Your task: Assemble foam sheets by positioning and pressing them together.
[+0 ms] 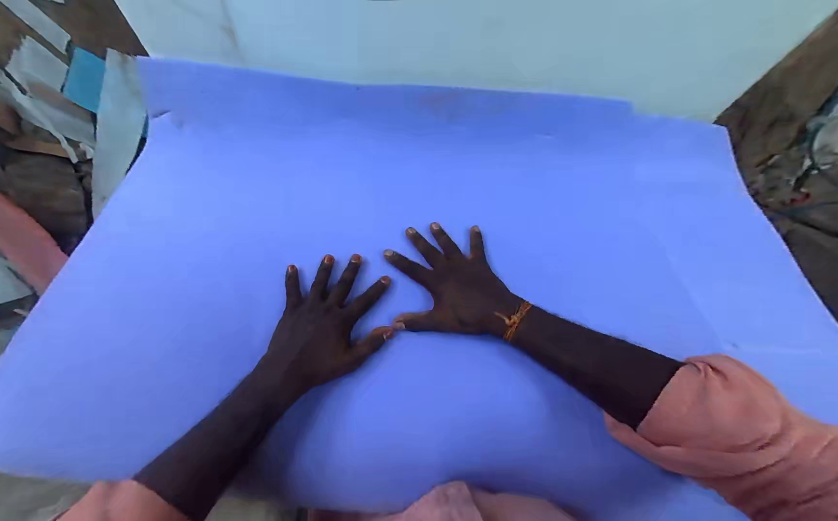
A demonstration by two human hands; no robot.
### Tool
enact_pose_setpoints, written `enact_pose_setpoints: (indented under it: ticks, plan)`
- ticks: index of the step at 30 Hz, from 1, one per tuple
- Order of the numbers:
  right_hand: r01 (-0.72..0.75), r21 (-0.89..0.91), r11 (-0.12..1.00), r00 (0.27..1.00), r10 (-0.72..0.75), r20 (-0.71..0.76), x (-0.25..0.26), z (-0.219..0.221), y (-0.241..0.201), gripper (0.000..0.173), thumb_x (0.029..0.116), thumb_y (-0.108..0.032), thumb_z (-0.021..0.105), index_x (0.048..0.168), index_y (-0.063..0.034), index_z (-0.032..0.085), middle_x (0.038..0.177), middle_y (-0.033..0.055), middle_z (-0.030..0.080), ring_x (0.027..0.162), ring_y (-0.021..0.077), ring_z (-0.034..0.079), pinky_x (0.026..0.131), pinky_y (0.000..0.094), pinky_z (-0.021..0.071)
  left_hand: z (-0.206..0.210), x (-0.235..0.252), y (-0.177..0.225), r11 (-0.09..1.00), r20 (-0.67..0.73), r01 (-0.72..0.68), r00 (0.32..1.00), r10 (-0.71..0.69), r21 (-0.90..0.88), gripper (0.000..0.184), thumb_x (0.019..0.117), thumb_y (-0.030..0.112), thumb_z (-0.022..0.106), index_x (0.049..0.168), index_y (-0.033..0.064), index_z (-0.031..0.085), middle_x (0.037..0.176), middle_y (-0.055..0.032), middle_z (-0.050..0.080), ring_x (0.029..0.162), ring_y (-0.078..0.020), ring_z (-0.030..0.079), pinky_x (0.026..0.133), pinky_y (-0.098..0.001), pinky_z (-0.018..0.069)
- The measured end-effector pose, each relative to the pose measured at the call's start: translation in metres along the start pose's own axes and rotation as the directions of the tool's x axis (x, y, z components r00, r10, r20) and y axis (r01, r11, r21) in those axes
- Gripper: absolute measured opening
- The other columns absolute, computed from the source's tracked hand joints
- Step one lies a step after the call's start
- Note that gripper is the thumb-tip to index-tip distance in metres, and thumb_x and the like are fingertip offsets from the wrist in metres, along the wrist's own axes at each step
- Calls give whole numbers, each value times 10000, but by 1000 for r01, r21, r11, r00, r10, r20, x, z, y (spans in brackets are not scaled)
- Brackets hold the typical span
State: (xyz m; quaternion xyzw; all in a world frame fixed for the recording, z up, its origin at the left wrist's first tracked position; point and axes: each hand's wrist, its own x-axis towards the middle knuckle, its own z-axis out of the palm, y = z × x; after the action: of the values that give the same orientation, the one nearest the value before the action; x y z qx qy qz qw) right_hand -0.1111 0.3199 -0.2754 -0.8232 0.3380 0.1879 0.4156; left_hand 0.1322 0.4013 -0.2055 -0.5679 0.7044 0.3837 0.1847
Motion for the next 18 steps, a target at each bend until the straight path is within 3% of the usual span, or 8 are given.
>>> enact_pose_setpoints:
  ticks: [9,13,15,16,18]
  plan:
    - [-65,4,998,996,65,-67,-128,-34,-54,890,802,-936,359,1584,-521,277,1708,1,234,1563,441,124,1106,854,52,-27,-64,73,987,-115,-159,981,158,3,700,954,801,227,1564,491,374,1684,-2,316,1557,-397,230,1170,-785,127]
    - [-107,50,993,994,106,7,-183,-54,-77,914,802,-919,414,1598,-508,233,1720,-6,186,1573,421,81,1119,841,36,-38,-91,103,975,-183,-220,958,221,26,705,932,814,260,1549,499,393,1652,-21,380,1529,-415,296,1151,-789,172]
    - [-108,154,982,990,91,109,-188,-82,-64,895,848,-859,469,1613,-452,245,1722,-9,179,1583,371,88,1165,787,31,-46,-87,105,973,-198,-228,953,230,33,716,931,813,280,1561,487,381,1656,-23,372,1528,-414,302,1150,-790,172]
    - [-135,202,970,984,107,142,-184,-102,-51,852,892,-820,457,1618,-414,269,1708,-10,233,1581,335,143,1197,743,62,-51,-86,104,971,-202,-235,950,237,33,711,934,807,280,1558,483,389,1656,-17,373,1526,-410,308,1151,-785,177]
    - [-235,194,952,972,230,50,-174,-141,-16,830,919,-811,413,1619,-381,295,1670,11,333,1553,330,254,1199,747,119,-58,-80,102,970,-203,-239,948,244,49,715,937,807,252,1554,478,401,1653,-13,379,1523,-397,321,1146,-776,199]
